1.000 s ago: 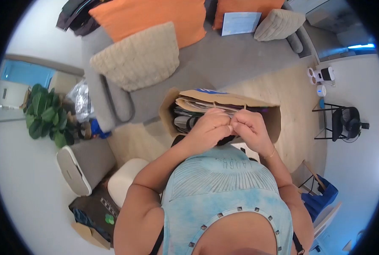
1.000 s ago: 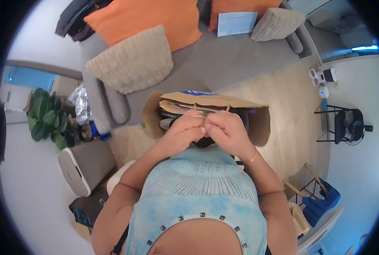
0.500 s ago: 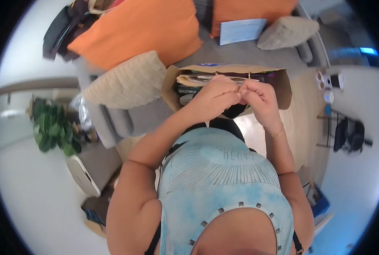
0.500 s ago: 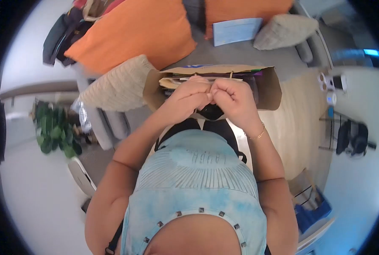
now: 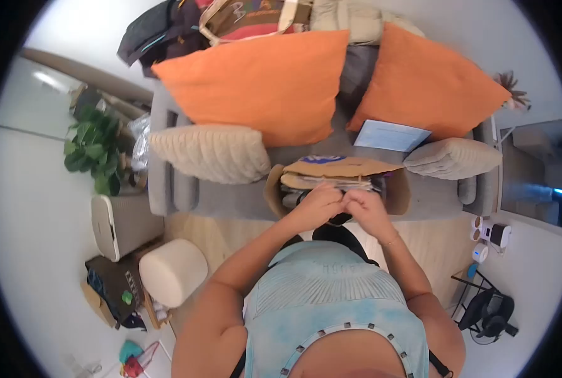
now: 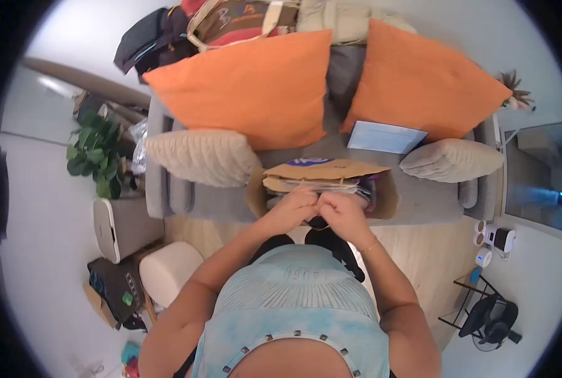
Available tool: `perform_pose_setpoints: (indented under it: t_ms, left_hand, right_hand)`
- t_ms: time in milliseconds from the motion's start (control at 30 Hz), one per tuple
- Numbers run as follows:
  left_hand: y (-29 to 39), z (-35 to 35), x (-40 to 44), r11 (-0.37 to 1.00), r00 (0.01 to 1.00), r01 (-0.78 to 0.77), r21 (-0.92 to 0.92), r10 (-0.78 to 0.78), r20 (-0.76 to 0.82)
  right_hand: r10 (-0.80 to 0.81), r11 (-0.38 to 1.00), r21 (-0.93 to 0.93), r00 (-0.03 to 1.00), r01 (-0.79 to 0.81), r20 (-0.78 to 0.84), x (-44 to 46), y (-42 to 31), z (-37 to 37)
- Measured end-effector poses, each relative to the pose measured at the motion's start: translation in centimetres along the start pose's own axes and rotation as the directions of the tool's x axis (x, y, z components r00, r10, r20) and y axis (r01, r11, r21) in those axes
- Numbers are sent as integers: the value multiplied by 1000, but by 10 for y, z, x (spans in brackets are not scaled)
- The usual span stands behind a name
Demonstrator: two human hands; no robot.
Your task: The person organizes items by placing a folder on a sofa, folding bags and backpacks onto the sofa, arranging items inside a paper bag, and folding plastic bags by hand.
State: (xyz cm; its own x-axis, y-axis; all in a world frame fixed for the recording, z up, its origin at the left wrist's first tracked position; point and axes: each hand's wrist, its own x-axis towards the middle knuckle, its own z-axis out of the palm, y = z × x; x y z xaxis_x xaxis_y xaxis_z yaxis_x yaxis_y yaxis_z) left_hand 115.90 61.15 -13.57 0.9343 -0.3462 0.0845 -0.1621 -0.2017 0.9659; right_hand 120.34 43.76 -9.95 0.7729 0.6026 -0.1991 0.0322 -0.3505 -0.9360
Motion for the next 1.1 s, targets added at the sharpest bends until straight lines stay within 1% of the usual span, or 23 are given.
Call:
perform_pose_setpoints:
  t_ms: [67, 100, 167, 200, 333, 400, 433, 500, 533, 567, 600, 633, 667, 700, 733, 767, 833, 867, 900, 933, 1000, 1033, 1100]
  left_hand:
    - [-8, 2, 6, 998, 998, -60, -29, 60, -6]
    - [-7, -1, 9, 997, 998, -64, -41, 64, 9]
    - [-7, -7, 19, 997, 998, 61, -48, -60, 14]
    - [-10, -8, 23, 997, 999, 51, -62, -51, 4]
    - [-13, -6, 25, 992, 998, 65, -106, -63, 28]
    - [-13, -5, 25, 998, 998, 55, -34, -55, 16]
    - [-13, -6, 25, 998, 998, 55, -38, -54, 20]
    - [-14, -7, 23, 1000, 1000, -14, 21, 13, 20]
    - [-14, -3, 23, 1000, 1000, 3, 14, -3, 4]
    - [-16, 2, 24, 999, 999, 18, 30, -19, 32]
    - [-20, 2, 22, 997, 998, 49, 63, -50, 22]
    - [-34, 12, 20, 971, 987, -122, 204, 141, -79]
    - [-30, 5, 17, 846, 946, -305, 437, 320, 39]
    - [-33, 16, 17, 962, 974, -179, 205, 203, -98]
    - [-31, 12, 16, 943, 982, -148, 297, 176, -69]
    - [-29, 11, 11, 941, 980, -93, 326, 145, -139]
    - [-23, 13, 6, 978, 988, -58, 199, 85, -132]
    - [-21, 15, 3, 979, 984, -42, 201, 76, -163]
    - [-20, 16, 1, 988, 986, -18, 153, 43, -164]
    - [-19, 16, -1, 994, 987, 1, 106, 16, -160]
    - [-16, 18, -9, 995, 980, 7, 102, 14, -196]
    - [-15, 20, -10, 995, 978, 15, 97, 5, -207]
    - [-8, 23, -21, 998, 974, 6, 70, 10, -225]
  right_hand:
    - [-8, 999, 42, 1000, 7, 28, 4, 1, -5]
    - [5, 999, 40, 1000, -5, 14, 7, 0, -6]
    - [-14, 999, -39, 999, 16, 42, 18, 0, -12]
    - [12, 1000, 4, 999, -12, 38, 21, 2, -12]
    - [11, 1000, -6, 998, -10, 59, 24, 6, -17]
    - [8, 1000, -5, 995, -7, 96, 23, 8, -18]
    - [13, 1000, -6, 996, -12, 93, 25, 11, -19]
    - [-58, 997, -49, 993, 63, 107, 25, 17, -17]
    - [-51, 997, -46, 990, 57, 129, 20, 16, -18]
    - [-42, 990, -127, 992, 57, 121, 17, 15, -21]
    - [-62, 975, -202, 987, 91, 147, 24, 13, -23]
    - [-29, 992, -116, 983, 50, 183, 25, 14, -24]
    - [46, 998, -44, 979, -38, 199, 25, 15, -22]
    - [103, 994, -72, 960, -87, 262, 27, 10, -25]
    - [130, 990, 15, 956, -138, 261, 28, 4, -22]
    - [136, 989, 20, 943, -149, 305, 29, 10, -21]
    - [136, 988, 15, 921, -152, 366, 33, 13, -22]
    - [204, 975, -4, 889, -222, 410, 34, 8, -24]
    - [271, 957, -26, 854, -290, 444, 35, 4, -25]
    - [267, 959, -39, 848, -281, 458, 36, 2, -24]
    - [291, 934, 14, 787, -356, 544, 36, -4, -20]
    - [290, 937, 0, 777, -349, 559, 39, -2, -24]
    - [316, 937, -85, 721, -338, 617, 37, 5, -21]
